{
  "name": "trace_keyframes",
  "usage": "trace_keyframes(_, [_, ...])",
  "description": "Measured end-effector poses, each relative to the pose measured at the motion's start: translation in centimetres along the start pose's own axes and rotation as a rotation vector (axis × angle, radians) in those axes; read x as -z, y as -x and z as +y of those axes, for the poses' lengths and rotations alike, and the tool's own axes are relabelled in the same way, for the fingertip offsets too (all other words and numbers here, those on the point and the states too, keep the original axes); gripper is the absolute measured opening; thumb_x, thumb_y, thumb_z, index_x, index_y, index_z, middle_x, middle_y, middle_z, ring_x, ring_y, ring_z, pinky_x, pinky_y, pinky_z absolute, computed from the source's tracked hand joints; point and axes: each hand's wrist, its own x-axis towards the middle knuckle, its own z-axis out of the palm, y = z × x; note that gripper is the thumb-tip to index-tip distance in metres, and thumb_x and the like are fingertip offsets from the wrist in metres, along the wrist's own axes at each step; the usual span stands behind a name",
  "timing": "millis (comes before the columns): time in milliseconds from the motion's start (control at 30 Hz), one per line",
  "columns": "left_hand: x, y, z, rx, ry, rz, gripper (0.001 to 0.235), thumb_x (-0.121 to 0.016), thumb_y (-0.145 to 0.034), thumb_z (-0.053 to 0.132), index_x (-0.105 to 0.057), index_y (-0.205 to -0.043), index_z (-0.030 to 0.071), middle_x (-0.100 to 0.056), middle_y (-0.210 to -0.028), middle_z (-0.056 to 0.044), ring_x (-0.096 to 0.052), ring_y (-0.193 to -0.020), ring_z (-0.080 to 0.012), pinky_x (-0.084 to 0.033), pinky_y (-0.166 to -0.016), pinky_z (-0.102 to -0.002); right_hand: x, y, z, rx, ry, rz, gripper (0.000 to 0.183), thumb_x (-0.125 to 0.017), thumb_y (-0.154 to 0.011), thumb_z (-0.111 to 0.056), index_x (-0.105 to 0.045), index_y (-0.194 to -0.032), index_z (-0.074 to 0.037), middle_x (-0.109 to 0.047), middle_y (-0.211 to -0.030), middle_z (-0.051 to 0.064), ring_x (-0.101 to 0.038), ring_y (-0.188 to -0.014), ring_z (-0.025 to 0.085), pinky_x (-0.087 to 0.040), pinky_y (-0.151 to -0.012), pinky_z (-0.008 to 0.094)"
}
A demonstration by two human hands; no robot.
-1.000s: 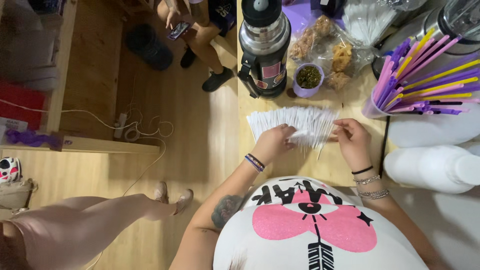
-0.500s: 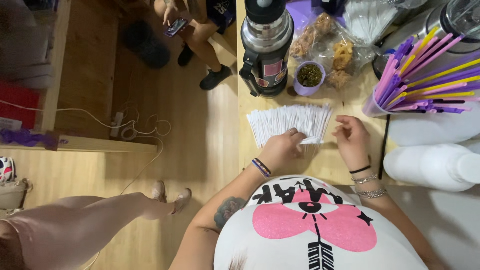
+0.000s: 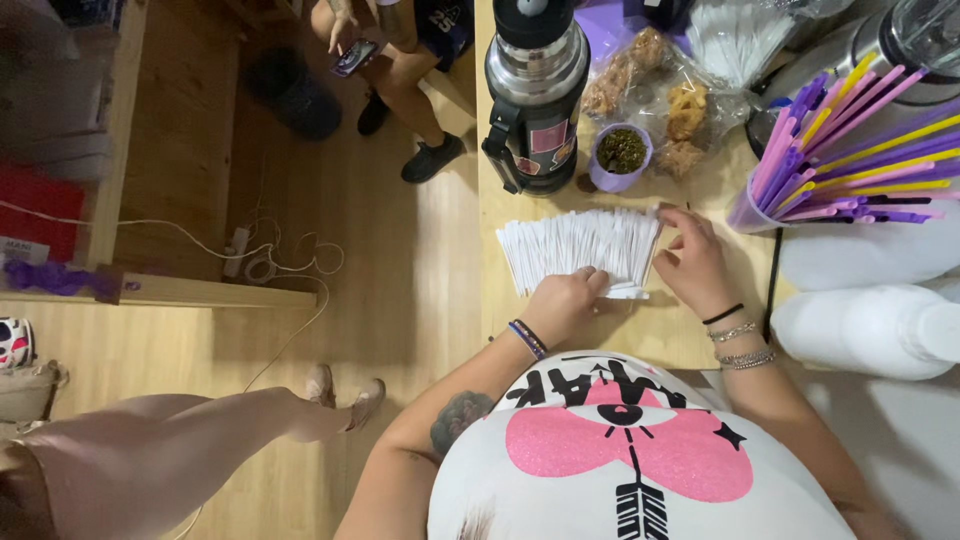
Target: The person organizes white paper packets on a wooden counter, folding some by hand and placing them into a stack.
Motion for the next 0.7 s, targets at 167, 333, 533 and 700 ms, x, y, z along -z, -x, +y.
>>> trace_keyframes(167, [2.6,-0.5,1.6,-0.096,-0.058,0.018,0.034,-0.063,-0.089,0.038,-0.058,-0.108,0.011,-0.063,-0.089,-0.007,-0.071,-0.063,-0.0266,-0.057,-0.056,-0.041,0.5,-0.6,-1.3,0.004,-0.017,-0.104,0.065,-0.065,-0.076,-0.002,-0.058,-0.14,-0.005,-0.055,-0.139,0.018,-0.059,-0.1,0.032,-0.053,-0.089,0.044])
trace_keyframes(333, [-2.1,-1.1,1.6,-0.258,-0.044,-0.003,0.042,-0.062,-0.088,0.048,-0.062,-0.103,0.009,-0.064,-0.083,-0.008,-0.07,-0.06,-0.0256,-0.056,-0.054,-0.039,-0.5,-1.2,1.5,0.132,-0.016,-0.09,0.074,-0.068,-0.068,-0.006,-0.058,-0.142,-0.007,-0.054,-0.147,0.016,-0.058,-0.1,0.034,-0.053,-0.087,0.044])
trace_keyframes(533, [-8.1,-2.3,-0.2,-0.244,-0.23,0.143,0.029,-0.062,-0.09,0.03,-0.056,-0.114,0.014,-0.066,-0.096,-0.007,-0.072,-0.065,-0.0236,-0.056,-0.054,-0.039,-0.5,-0.7,1.5,0.21,-0.039,-0.068,0.061,-0.068,-0.075,-0.006,-0.062,-0.136,-0.001,-0.06,-0.134,0.02,-0.056,-0.118,0.039,-0.053,-0.091,0.042])
trace_keyframes(700, [-1.8,-1.4,2.2,-0.241,-0.185,0.176,0.027,-0.065,-0.086,0.03,-0.054,-0.104,0.014,-0.062,-0.091,-0.005,-0.069,-0.06,-0.0245,-0.055,-0.052,-0.038,-0.6,-0.7,1.7,0.146,-0.104,-0.034,0.064,-0.066,-0.075,-0.001,-0.06,-0.138,-0.006,-0.059,-0.139,0.014,-0.053,-0.126,0.034,-0.051,-0.096,0.042])
